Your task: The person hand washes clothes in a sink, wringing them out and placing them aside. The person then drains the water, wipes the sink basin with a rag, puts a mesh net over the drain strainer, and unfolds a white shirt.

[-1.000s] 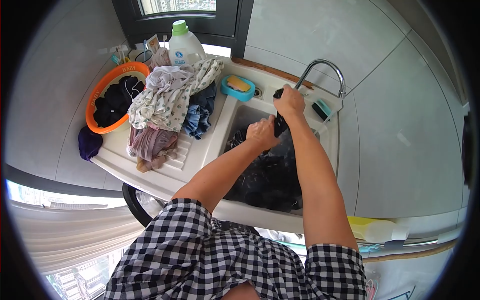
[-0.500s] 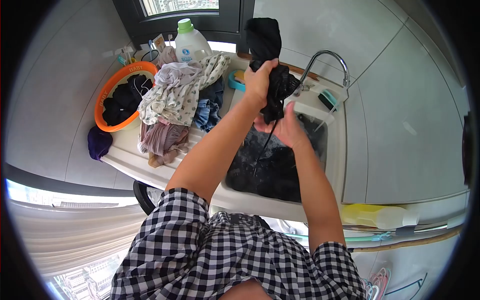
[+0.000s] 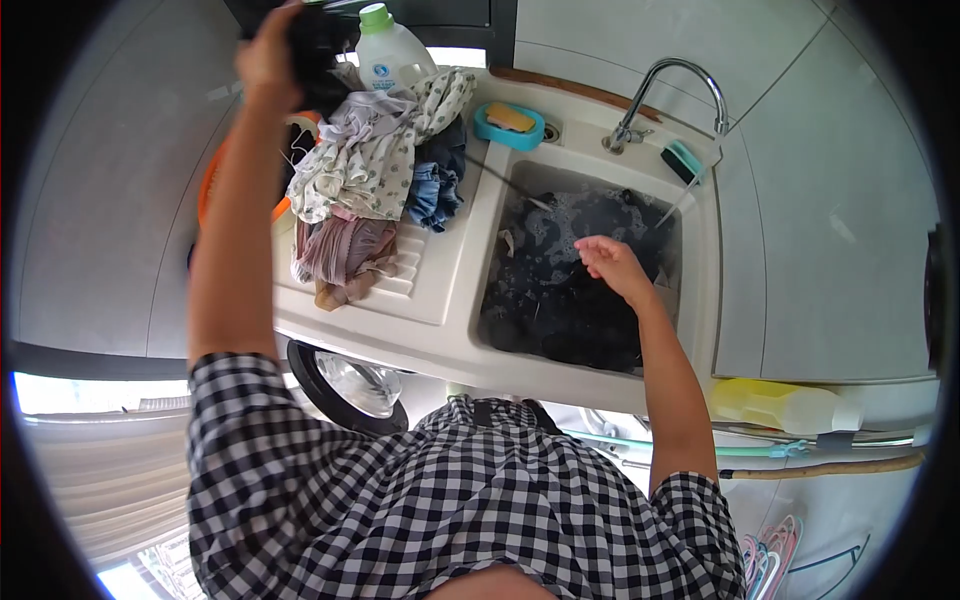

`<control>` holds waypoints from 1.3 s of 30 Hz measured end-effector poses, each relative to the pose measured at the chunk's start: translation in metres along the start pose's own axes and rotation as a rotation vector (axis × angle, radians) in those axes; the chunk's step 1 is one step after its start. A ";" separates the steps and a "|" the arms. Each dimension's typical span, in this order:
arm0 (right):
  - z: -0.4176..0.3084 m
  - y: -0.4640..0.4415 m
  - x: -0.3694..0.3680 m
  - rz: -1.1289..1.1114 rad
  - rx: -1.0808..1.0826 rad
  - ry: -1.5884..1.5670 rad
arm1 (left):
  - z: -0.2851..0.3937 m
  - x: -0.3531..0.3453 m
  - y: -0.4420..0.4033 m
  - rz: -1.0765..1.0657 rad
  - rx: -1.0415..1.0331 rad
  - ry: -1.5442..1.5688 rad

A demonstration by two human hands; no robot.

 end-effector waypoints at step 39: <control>0.040 0.084 -0.057 -0.500 -0.030 0.794 | -0.322 -0.033 0.269 -1.057 0.307 -1.318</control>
Point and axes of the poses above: each hand's wrist, its own y-axis away from the middle knuckle, its own x-axis out of the back of the hand, z = x × y, the point moved 3 cm from there along -y, towards the middle knuckle, and after that the axes turned 9 degrees about x, right-handed, at the moved point
